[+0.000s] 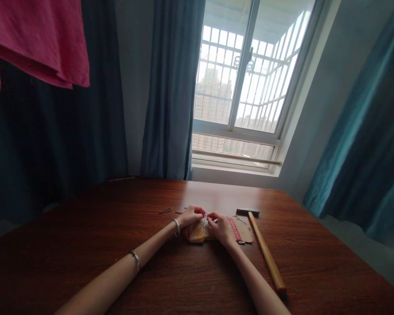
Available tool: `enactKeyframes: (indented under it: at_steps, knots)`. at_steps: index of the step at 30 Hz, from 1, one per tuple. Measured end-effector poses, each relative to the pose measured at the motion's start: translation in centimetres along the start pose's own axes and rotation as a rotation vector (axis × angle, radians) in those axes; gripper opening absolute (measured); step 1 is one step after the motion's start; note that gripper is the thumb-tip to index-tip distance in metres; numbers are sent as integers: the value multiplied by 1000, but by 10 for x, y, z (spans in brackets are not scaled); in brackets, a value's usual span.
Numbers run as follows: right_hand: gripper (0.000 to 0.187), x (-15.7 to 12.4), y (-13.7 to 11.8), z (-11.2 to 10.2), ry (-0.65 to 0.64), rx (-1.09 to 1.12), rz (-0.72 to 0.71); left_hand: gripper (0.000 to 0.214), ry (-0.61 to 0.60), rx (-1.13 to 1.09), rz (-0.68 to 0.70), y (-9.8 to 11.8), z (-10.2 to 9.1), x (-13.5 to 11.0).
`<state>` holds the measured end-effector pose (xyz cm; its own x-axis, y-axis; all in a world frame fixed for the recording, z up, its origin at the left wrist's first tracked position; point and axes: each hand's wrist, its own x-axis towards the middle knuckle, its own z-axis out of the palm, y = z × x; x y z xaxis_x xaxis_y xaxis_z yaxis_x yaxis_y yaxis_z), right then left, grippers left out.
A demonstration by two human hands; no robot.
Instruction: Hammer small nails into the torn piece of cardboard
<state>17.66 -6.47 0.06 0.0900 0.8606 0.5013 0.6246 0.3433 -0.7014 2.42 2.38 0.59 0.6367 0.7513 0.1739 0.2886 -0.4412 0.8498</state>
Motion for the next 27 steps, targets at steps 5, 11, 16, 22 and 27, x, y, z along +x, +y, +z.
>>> enactKeyframes:
  at_steps: [5, 11, 16, 22, 27]
  knots:
    - [17, -1, 0, 0, -17, -15, -8, 25, -11, -19, 49, 9, 0, -6]
    - [14, -1, -1, -1, -29, -34, -14, 31, -12, 72, 139, 25, 5, -14]
    - [15, -1, 2, 0, -35, -49, -9, 28, 85, 130, 170, 22, 13, -14]
    - [13, -2, 4, 2, -45, -65, -12, 29, 171, 155, 178, 15, 17, -13]
    - [15, -3, 4, 1, -37, -77, -6, 24, 180, 150, 187, 11, 17, -12]
